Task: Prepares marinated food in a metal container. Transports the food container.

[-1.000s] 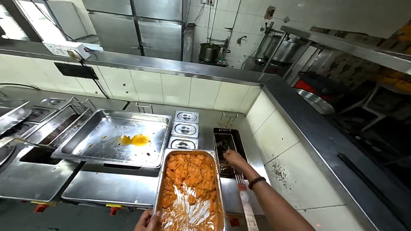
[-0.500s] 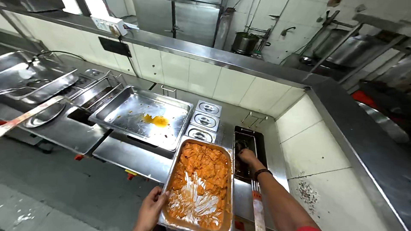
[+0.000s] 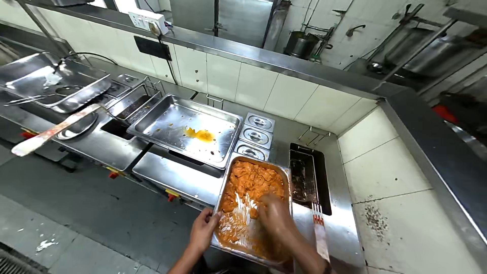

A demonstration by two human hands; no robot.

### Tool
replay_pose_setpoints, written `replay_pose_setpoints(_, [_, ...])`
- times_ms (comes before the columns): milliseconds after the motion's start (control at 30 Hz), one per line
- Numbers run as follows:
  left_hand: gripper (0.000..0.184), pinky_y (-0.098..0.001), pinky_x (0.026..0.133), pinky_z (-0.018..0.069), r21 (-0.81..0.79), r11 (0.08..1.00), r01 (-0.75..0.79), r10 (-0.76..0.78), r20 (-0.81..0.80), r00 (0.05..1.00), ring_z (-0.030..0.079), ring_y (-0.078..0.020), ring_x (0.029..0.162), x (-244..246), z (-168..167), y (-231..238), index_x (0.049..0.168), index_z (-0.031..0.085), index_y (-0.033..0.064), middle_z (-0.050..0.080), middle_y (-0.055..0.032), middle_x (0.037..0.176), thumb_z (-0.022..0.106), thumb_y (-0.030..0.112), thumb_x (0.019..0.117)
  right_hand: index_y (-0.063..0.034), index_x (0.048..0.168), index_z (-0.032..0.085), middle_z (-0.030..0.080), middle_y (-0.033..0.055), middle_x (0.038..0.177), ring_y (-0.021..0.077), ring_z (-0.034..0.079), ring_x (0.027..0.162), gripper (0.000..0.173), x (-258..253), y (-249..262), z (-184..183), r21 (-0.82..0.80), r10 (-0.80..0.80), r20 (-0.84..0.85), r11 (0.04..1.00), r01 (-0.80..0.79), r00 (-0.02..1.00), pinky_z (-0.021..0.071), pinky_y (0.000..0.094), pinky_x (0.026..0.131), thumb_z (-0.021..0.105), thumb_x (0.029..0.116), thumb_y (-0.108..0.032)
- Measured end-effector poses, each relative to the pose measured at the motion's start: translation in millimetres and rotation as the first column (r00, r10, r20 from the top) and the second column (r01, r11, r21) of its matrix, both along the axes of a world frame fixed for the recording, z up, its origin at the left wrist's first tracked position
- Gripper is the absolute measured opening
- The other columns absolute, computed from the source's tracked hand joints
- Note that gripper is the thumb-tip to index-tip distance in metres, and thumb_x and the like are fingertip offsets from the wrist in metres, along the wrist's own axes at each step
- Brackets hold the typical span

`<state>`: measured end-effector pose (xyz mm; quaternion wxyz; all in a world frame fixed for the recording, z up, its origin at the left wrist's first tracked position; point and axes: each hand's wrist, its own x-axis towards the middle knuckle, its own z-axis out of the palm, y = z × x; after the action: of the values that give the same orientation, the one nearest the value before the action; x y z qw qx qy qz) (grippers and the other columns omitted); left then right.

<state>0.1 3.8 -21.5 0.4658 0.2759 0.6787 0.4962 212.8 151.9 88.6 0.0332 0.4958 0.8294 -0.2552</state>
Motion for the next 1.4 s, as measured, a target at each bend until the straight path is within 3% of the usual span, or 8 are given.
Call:
replay_pose_setpoints(200, [0.033,-0.0372,0.066,0.0558,-0.006,0.999,0.036,-0.036,-0.023,0.999,0.063,-0.0154,0.065,-2,-4,1,0.097,0.065,0.0105,0.063,-0.0018,0.072,0.065,0.044,0.0937,-0.0035,0.109,0.072,0.065,0.0184,0.121,0.0352,0.067,0.11,0.023,-37,-64,-44,-0.112,0.148,0.207,0.986,-0.127,0.967,0.057,0.0501,0.093,0.06,0.0962,-0.018])
replay_pose_setpoints(433, [0.037,-0.0396,0.066,0.0555,-0.033,0.998,0.051,-0.053,-0.073,0.996,0.062,-0.0158,0.064,-3,-5,0,0.097,0.065,0.0112,0.062,-0.0012,0.071,0.065,0.048,0.0929,-0.0091,0.113,0.075,0.068,0.0085,0.126,0.0229,0.061,0.124,0.026,-80,-43,-80,0.154,0.302,-0.162,0.948,-0.278,0.94,0.0489,0.037,0.109,0.057,0.099,-0.021])
replay_pose_setpoints(767, [0.038,-0.0404,0.063,0.0537,-0.043,0.997,0.064,-0.068,-0.12,0.99,0.059,-0.0158,0.061,-3,-5,3,0.094,0.065,0.0141,0.06,0.0001,0.069,0.064,0.052,0.0925,-0.0127,0.105,0.076,0.07,0.0109,0.117,0.0288,0.066,0.113,0.021,21,-42,-58,0.101,0.312,0.153,0.939,-0.328,0.938,0.0559,0.0451,0.097,0.057,0.1003,-0.02])
replay_pose_setpoints(967, [0.037,-0.0407,0.064,0.0547,-0.022,0.998,0.063,-0.065,-0.112,0.992,0.061,-0.0161,0.063,-2,-11,3,0.093,0.065,0.0133,0.06,-0.0006,0.069,0.065,0.051,0.0921,-0.0092,0.11,0.077,0.075,0.0076,0.103,0.0197,0.07,0.094,0.026,16,-31,-46,-0.478,0.001,-0.242,0.87,-0.121,0.97,0.0578,0.044,0.088,0.073,0.0889,-0.024])
replay_pose_setpoints(1067, [0.035,-0.0411,0.065,0.0553,-0.015,0.999,0.052,-0.054,-0.09,0.995,0.063,-0.0166,0.064,-1,-10,4,0.092,0.065,0.0115,0.062,-0.0016,0.07,0.066,0.046,0.0917,-0.0054,0.12,0.062,0.069,0.0055,0.095,0.0139,0.067,0.079,0.024,15,-30,-34,-0.827,-0.7,-0.498,0.56,-0.039,0.512,0.0587,0.0322,0.071,0.047,0.1028,-0.013])
replay_pose_setpoints(1167, [0.034,-0.041,0.064,0.0558,-0.01,0.999,0.034,-0.035,-0.08,0.996,0.064,-0.0167,0.063,0,-11,3,0.092,0.065,0.0108,0.064,-0.0022,0.07,0.066,0.045,0.0919,-0.0152,0.094,0.059,0.059,0.0023,0.073,0.0115,0.055,0.057,0.046,-3,-27,-31,-0.922,-0.946,-0.312,0.28,-0.267,0.086,0.0474,0.0254,0.047,0.028,0.1095,-0.046])
replay_pose_setpoints(1267, [0.034,-0.0429,0.066,0.0556,-0.018,0.999,0.044,-0.046,-0.081,0.996,0.063,-0.0182,0.065,-3,-9,1,0.095,0.065,0.0087,0.064,-0.0037,0.071,0.066,0.043,0.0925,-0.0183,0.07,0.051,0.053,0.0,0.063,0.0144,0.056,0.056,0.05,-22,-28,-27,-0.919,-0.978,-0.2,0.21,-0.333,-0.064,0.0516,0.0301,0.052,0.032,0.1083,-0.045])
replay_pose_setpoints(1400, [0.033,-0.0417,0.067,0.0568,-0.005,0.999,0.044,-0.044,-0.05,0.998,0.065,-0.0179,0.067,-2,-6,1,0.095,0.065,0.0085,0.065,-0.004,0.073,0.067,0.041,0.0929,-0.0154,0.076,0.053,0.056,0.0003,0.065,0.0104,0.057,0.052,0.044,-27,-29,-26,-0.946,-0.977,-0.118,0.165,-0.28,-0.177,0.0526,0.0246,0.048,0.039,0.1099,-0.04])
